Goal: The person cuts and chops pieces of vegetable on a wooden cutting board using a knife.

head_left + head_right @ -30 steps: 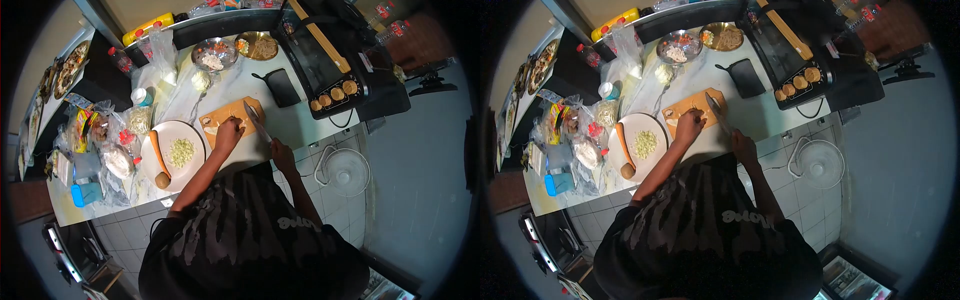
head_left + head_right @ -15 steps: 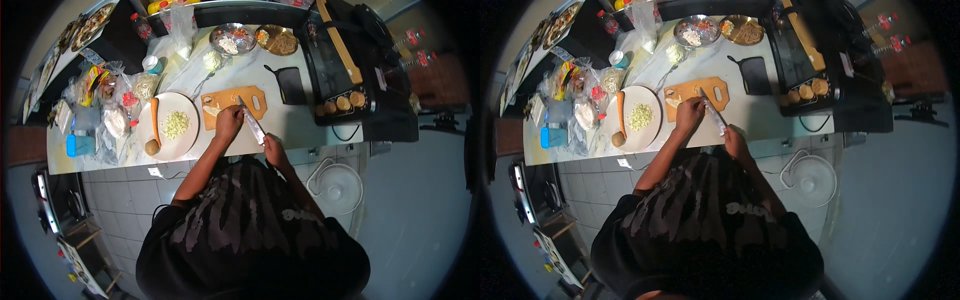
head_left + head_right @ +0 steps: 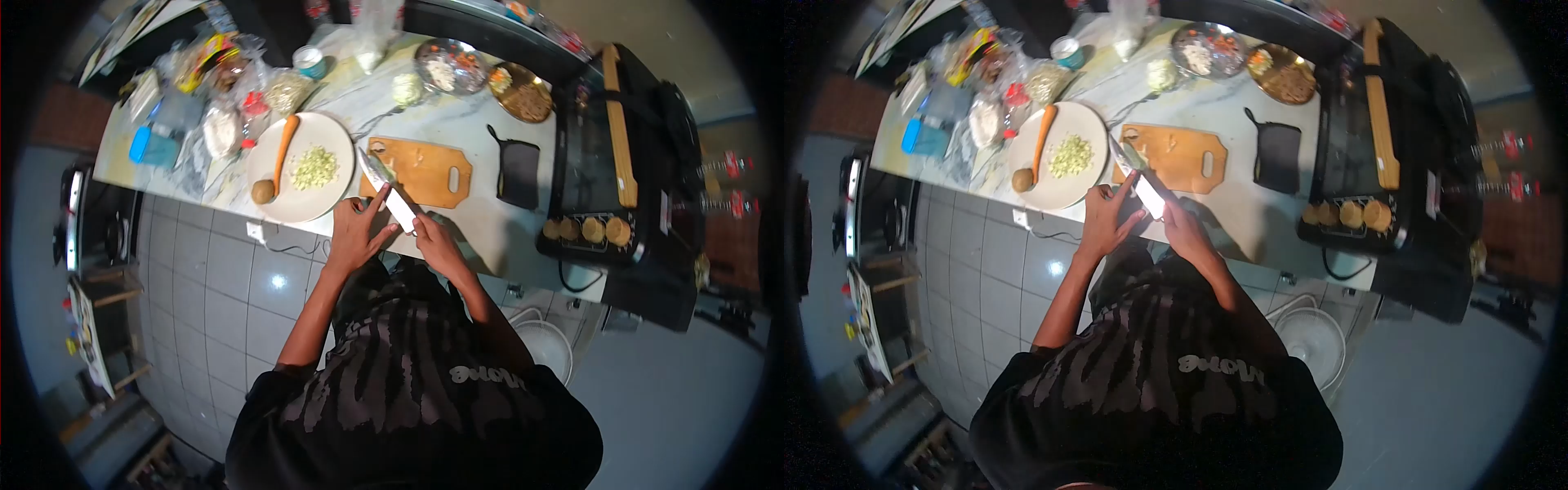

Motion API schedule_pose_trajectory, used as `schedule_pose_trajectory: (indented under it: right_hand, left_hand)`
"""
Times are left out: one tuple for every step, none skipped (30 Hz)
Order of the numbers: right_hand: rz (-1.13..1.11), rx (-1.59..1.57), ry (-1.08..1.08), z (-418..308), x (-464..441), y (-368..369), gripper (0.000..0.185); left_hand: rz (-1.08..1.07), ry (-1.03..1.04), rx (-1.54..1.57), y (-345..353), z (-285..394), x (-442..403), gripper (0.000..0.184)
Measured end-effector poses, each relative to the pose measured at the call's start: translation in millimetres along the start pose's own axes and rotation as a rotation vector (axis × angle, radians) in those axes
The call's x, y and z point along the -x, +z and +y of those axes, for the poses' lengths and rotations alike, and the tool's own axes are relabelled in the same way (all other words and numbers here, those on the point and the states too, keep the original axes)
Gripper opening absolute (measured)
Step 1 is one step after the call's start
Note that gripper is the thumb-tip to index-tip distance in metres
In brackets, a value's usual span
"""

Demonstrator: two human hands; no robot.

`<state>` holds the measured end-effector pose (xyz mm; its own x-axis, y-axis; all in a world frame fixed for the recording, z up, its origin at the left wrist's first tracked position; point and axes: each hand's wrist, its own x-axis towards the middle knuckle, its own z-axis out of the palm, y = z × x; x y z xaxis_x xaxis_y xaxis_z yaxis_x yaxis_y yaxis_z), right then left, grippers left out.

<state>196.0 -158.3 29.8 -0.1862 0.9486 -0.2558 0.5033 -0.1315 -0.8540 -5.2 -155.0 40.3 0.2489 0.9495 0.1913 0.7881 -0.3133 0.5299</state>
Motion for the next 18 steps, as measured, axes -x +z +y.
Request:
schedule_pose_trajectory:
  right_hand:
    - [-0.033, 0.001, -0.023, -4, -9, 6, 0.035]
    - [-0.089, 0.02, -0.053, -9, -18, 12, 0.032]
    - [-0.141, 0.037, -0.083, -13, -25, 19, 0.029]
    - [-0.14, 0.026, -0.114, -18, -30, 26, 0.031]
    - [-0.158, 0.019, -0.129, -22, -35, 31, 0.031]
    - [-0.183, 0.016, -0.145, -23, -41, 36, 0.031]
    - [-0.204, 0.014, -0.158, -22, -45, 41, 0.03]
    - [-0.195, 0.093, -0.184, -21, -48, 46, 0.031]
    - [-0.195, 0.091, -0.191, -24, -49, 47, 0.031]
    - [-0.197, 0.107, -0.198, -25, -49, 48, 0.03]
    - [-0.198, 0.123, -0.202, -26, -49, 47, 0.03]
    - [-0.194, 0.121, -0.203, -29, -48, 46, 0.03]
    - [-0.226, 0.139, -0.172, -32, -47, 44, 0.03]
    - [-0.254, 0.156, -0.14, -34, -46, 41, 0.031]
    - [-0.238, 0.151, -0.136, -31, -44, 38, 0.031]
    - [-0.189, 0.199, -0.176, -28, -40, 36, 0.03]
    - [-0.135, 0.249, -0.212, -24, -35, 33, 0.03]
    - [-0.111, 0.246, -0.2, -25, -28, 25, 0.03]
  left_hand:
    - [0.02, -0.03, -0.017, -3, -7, 5, 0.071]
    - [0.064, -0.079, -0.085, -7, -14, 7, 0.073]
    - [0.104, -0.124, -0.154, -11, -23, 10, 0.075]
    - [0.137, -0.175, -0.205, -13, -34, 12, 0.078]
    - [0.174, -0.199, -0.295, -17, -45, 13, 0.078]
    - [0.23, -0.273, -0.338, -16, -61, 15, 0.078]
    - [0.285, -0.343, -0.377, -20, -66, 13, 0.078]
    - [0.314, -0.443, -0.349, -23, -68, 12, 0.079]
    - [0.319, -0.442, -0.354, -30, -64, 10, 0.079]
    - [0.303, -0.424, -0.349, -36, -60, 9, 0.08]
    - [0.285, -0.406, -0.342, -38, -55, 8, 0.081]
    - [0.189, -0.343, -0.325, -38, -52, 7, 0.08]
    - [0.187, -0.337, -0.326, -35, -51, 8, 0.08]
    - [0.191, -0.319, -0.379, -27, -54, 9, 0.08]
    - [0.196, -0.293, -0.43, -17, -58, 9, 0.079]
    - [0.297, -0.328, -0.435, -11, -63, 5, 0.077]
    - [0.29, -0.301, -0.43, -5, -68, 2, 0.077]
    - [0.346, -0.331, -0.355, -6, -62, -6, 0.075]
